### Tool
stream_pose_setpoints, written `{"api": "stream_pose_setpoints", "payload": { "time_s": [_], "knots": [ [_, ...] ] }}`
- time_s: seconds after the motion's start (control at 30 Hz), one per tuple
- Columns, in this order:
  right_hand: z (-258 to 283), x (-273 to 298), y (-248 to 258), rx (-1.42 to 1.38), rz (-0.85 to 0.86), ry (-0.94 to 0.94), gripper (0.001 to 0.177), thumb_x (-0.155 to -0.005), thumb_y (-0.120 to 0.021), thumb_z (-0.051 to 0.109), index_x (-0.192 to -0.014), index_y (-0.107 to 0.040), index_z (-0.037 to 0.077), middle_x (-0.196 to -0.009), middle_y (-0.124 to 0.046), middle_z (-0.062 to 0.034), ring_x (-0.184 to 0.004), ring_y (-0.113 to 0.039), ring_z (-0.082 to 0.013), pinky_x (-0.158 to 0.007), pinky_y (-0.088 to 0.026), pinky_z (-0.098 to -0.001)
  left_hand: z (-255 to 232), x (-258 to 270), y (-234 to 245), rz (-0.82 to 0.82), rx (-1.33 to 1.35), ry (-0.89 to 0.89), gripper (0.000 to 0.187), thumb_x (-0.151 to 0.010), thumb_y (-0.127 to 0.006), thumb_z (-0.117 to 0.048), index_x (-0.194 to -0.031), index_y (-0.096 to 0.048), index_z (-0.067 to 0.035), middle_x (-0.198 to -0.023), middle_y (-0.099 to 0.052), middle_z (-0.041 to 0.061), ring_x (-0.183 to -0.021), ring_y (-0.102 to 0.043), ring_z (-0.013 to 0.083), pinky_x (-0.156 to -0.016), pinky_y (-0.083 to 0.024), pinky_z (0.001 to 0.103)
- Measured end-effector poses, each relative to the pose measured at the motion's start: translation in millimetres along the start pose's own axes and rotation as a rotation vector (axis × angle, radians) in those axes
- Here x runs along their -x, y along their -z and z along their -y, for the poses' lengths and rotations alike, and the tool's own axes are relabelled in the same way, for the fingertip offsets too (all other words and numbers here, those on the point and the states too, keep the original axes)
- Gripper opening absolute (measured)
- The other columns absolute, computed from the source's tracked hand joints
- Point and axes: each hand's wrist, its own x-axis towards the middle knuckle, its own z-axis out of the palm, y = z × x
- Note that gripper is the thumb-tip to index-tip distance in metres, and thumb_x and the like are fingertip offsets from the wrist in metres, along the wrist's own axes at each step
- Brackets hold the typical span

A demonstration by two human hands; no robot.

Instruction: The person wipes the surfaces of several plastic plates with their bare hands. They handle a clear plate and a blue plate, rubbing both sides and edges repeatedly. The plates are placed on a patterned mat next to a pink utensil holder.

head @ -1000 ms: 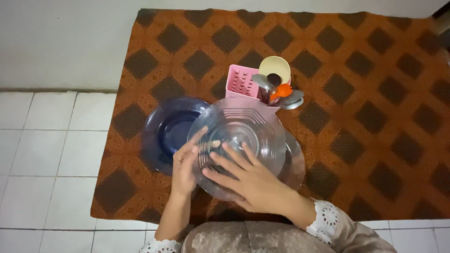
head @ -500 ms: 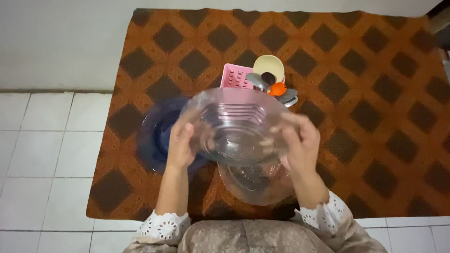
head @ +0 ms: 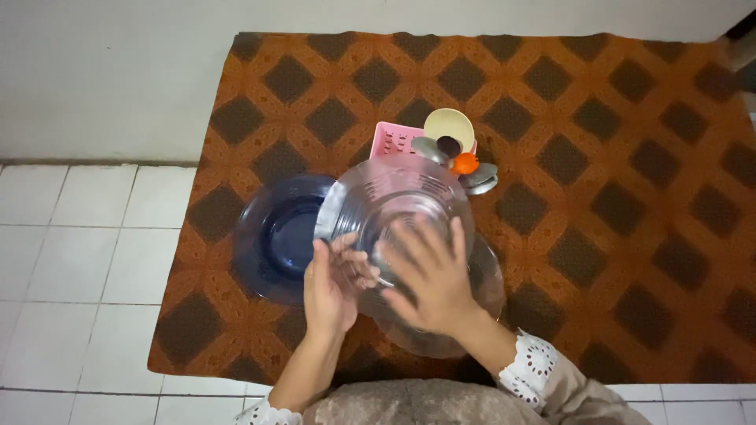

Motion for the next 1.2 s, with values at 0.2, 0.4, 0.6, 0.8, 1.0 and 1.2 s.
{"api": "stream_pose_setpoints", "payload": {
  "time_s": [0.2,0.4,0.6,0.8,1.0,1.2],
  "knots": [
    [9.2,-48.2,9.4,-0.141,0.153,0.286,0.060,-0.094,-0.059,0.053,-0.146,-0.055,0.023,-0.160,-0.045,-0.0074,-0.151,-0.035,-0.0303,-0.123,-0.005,-0.0606,-2.2,16.0,-3.2,0.061,-0.052,-0.035,0.076,-0.107,-0.028,-0.056,-0.105,-0.072,0.005,-0.089,-0.076,0.026,-0.071,-0.075,0.0383,-0.055,-0.062,0.042],
    [-38.7,-68.6,11.8,-0.074,0.139,0.017,0.080,-0.086,-0.065,0.060,-0.154,-0.048,0.022,-0.161,-0.042,-0.0131,-0.150,-0.034,-0.0371,-0.122,-0.023,-0.0590,8.2,2.9,17.8,-0.011,-0.141,0.016,0.095,-0.100,-0.025,-0.072,-0.108,-0.072,0.010,-0.074,-0.072,0.022,-0.056,-0.072,0.0319,-0.048,-0.063,0.039],
    [-14.4,-17.7,-15.1,-0.279,-0.084,-0.225,0.067,-0.097,-0.055,0.030,-0.156,-0.039,0.003,-0.163,-0.030,-0.0265,-0.151,-0.021,-0.0503,-0.122,-0.016,-0.0621,5.6,-10.3,21.7,-0.109,0.045,0.031,0.086,-0.101,-0.029,-0.072,-0.116,-0.067,0.004,-0.082,-0.072,0.015,-0.061,-0.072,0.0275,-0.053,-0.063,0.035],
    [23.5,5.6,-24.9,-0.049,0.052,0.057,0.068,-0.093,-0.058,0.050,-0.152,-0.049,0.019,-0.161,-0.042,-0.0091,-0.151,-0.031,-0.0383,-0.122,-0.014,-0.0602,6.6,-5.0,14.5,-0.112,0.082,0.115,0.080,-0.101,-0.033,-0.071,-0.111,-0.069,-0.001,-0.077,-0.070,0.015,-0.058,-0.070,0.0294,-0.049,-0.061,0.037],
    [10.4,-48.3,-2.7,-0.142,0.206,0.149,0.086,-0.077,-0.071,0.063,-0.153,-0.049,0.027,-0.166,-0.034,-0.0073,-0.155,-0.019,-0.0364,-0.122,-0.005,-0.0644,-21.2,24.8,-20.0,-0.037,-0.094,-0.005,0.065,-0.108,-0.036,-0.052,-0.097,-0.070,0.003,-0.073,-0.069,0.018,-0.052,-0.063,0.0271,-0.046,-0.057,0.034],
    [-36.3,-48.8,-4.0,-0.222,0.087,-0.160,0.066,-0.089,-0.062,0.050,-0.147,-0.055,0.019,-0.155,-0.047,-0.0185,-0.146,-0.036,-0.0442,-0.117,-0.023,-0.0665,9.9,-9.2,28.5,-0.016,-0.034,0.111,0.087,-0.099,-0.024,-0.076,-0.109,-0.066,-0.001,-0.083,-0.072,0.021,-0.061,-0.073,0.0312,-0.051,-0.063,0.038]
  ]
}}
